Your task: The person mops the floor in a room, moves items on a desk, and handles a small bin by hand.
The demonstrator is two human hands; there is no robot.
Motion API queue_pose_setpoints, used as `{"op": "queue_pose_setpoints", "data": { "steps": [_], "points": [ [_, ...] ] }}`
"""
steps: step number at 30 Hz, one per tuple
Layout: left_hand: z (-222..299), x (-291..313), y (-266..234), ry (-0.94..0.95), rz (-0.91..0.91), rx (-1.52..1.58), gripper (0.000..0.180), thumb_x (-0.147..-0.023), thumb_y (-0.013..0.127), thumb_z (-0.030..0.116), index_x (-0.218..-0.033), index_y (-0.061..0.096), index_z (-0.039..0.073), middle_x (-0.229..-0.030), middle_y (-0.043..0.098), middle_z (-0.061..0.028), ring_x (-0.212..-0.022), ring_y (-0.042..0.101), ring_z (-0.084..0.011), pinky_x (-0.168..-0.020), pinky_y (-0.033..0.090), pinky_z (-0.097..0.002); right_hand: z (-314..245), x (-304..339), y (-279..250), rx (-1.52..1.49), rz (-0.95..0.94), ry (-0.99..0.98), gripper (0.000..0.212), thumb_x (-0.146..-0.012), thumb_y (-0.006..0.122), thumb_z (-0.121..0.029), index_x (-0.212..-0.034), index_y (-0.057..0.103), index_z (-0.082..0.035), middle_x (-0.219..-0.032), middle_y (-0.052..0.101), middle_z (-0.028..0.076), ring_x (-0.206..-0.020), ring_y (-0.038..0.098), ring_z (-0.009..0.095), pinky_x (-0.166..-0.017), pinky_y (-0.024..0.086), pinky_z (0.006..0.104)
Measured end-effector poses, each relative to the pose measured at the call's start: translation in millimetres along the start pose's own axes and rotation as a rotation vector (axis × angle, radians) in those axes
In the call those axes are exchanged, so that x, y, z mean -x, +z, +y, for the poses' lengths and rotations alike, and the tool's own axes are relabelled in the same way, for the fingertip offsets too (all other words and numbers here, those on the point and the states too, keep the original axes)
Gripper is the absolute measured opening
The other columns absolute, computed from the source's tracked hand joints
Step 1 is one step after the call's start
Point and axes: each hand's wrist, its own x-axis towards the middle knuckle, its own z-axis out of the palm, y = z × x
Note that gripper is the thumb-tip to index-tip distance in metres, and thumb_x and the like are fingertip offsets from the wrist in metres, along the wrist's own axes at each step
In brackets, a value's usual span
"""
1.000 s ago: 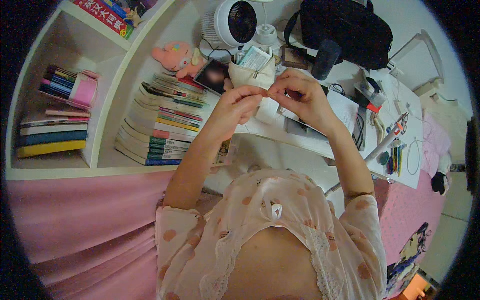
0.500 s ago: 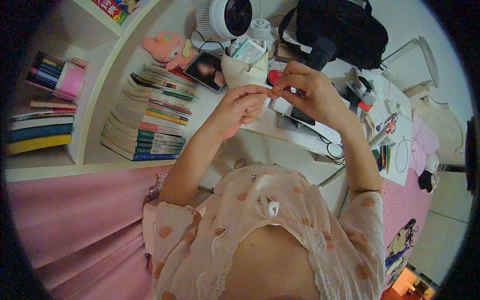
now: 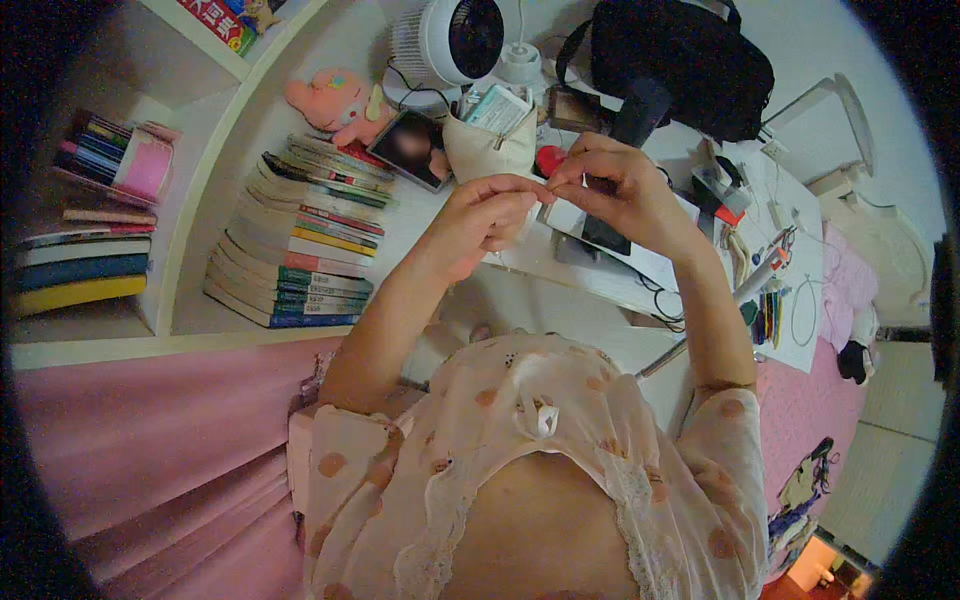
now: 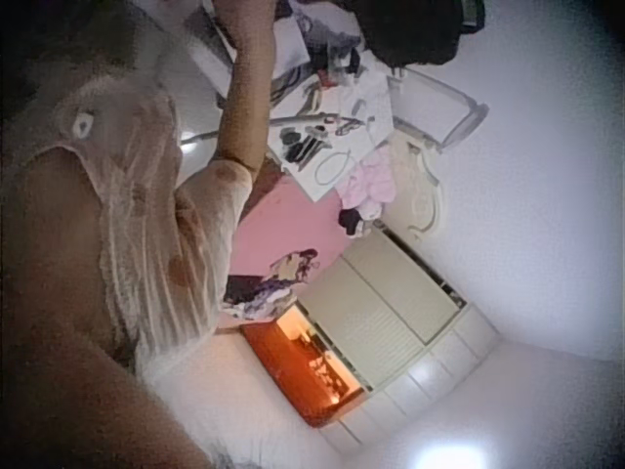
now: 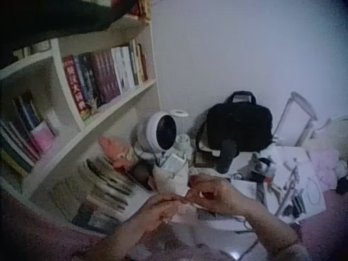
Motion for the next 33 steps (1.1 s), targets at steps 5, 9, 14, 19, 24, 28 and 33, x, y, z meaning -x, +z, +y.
{"op": "queue_pose_setpoints", "data": {
  "steps": [5,9,14,19,24,28,33],
  "points": [
    [3,1,2,-0.008,0.091,-0.048,0.018,-0.078,0.054,0.012,-0.092,0.057,0.001,-0.072,0.057,-0.0001,-0.045,0.033,-0.0007,-0.037,0.022,-0.0148,2,1,5,-0.104,0.079,0.039,0.004,-0.073,0.058,-0.007,-0.075,0.061,-0.004,-0.07,0.051,0.004,-0.065,0.048,0.016,-0.058,0.04,0.0258],
    [4,-1,2,0.024,0.054,-0.086,0.017,-0.078,0.056,0.013,-0.091,0.057,0.003,-0.07,0.055,0.0015,-0.045,0.033,-0.0004,-0.037,0.022,-0.0151,4,3,6,-0.142,0.065,0.092,0.005,-0.074,0.058,-0.007,-0.076,0.06,-0.003,-0.069,0.051,0.003,-0.064,0.047,0.014,-0.057,0.039,0.0246],
    [2,-6,6,0.083,0.127,-0.14,0.013,-0.077,0.059,0.015,-0.086,0.057,0.006,-0.062,0.047,0.0056,-0.044,0.032,-0.0001,-0.037,0.021,-0.0155,5,5,10,-0.144,0.154,0.082,0.008,-0.073,0.06,-0.009,-0.08,0.061,-0.005,-0.066,0.049,0.003,-0.057,0.045,0.012,-0.049,0.036,0.0231],
    [5,-8,12,0.091,0.19,-0.175,0.012,-0.078,0.057,0.015,-0.084,0.057,0.005,-0.057,0.041,0.007,-0.044,0.029,-0.0007,-0.038,0.018,-0.0171,4,6,8,-0.086,0.166,0.064,0.008,-0.073,0.06,-0.009,-0.08,0.061,-0.005,-0.065,0.048,0.003,-0.057,0.044,0.01,-0.049,0.036,0.0223],
    [12,-8,14,0.054,0.116,0.028,0.014,-0.083,0.049,0.018,-0.081,0.052,0.005,-0.055,0.036,0.0064,-0.043,0.025,-0.0016,-0.038,0.017,-0.0173,8,6,11,-0.138,0.241,0.073,0.008,-0.074,0.06,-0.008,-0.079,0.058,-0.003,-0.07,0.046,-0.001,-0.058,0.039,0.005,-0.049,0.032,0.0191],
    [20,-8,8,0.011,-0.042,0.259,0.02,-0.086,0.042,0.024,-0.078,0.049,0.006,-0.057,0.035,0.0051,-0.041,0.024,-0.0021,-0.038,0.018,-0.0167,21,12,21,-0.335,0.278,0.176,0.009,-0.074,0.059,-0.012,-0.078,0.059,-0.004,-0.07,0.05,-0.001,-0.058,0.042,0.006,-0.05,0.035,0.0199],
    [26,-6,9,-0.044,-0.107,0.317,0.024,-0.087,0.04,0.027,-0.076,0.048,0.006,-0.057,0.036,0.0043,-0.041,0.024,-0.0021,-0.038,0.019,-0.0164,29,18,31,-0.523,0.254,0.102,0.008,-0.074,0.06,-0.012,-0.079,0.059,-0.005,-0.087,0.056,0.0,-0.064,0.043,0.004,-0.056,0.035,0.0176]
  ]
}}
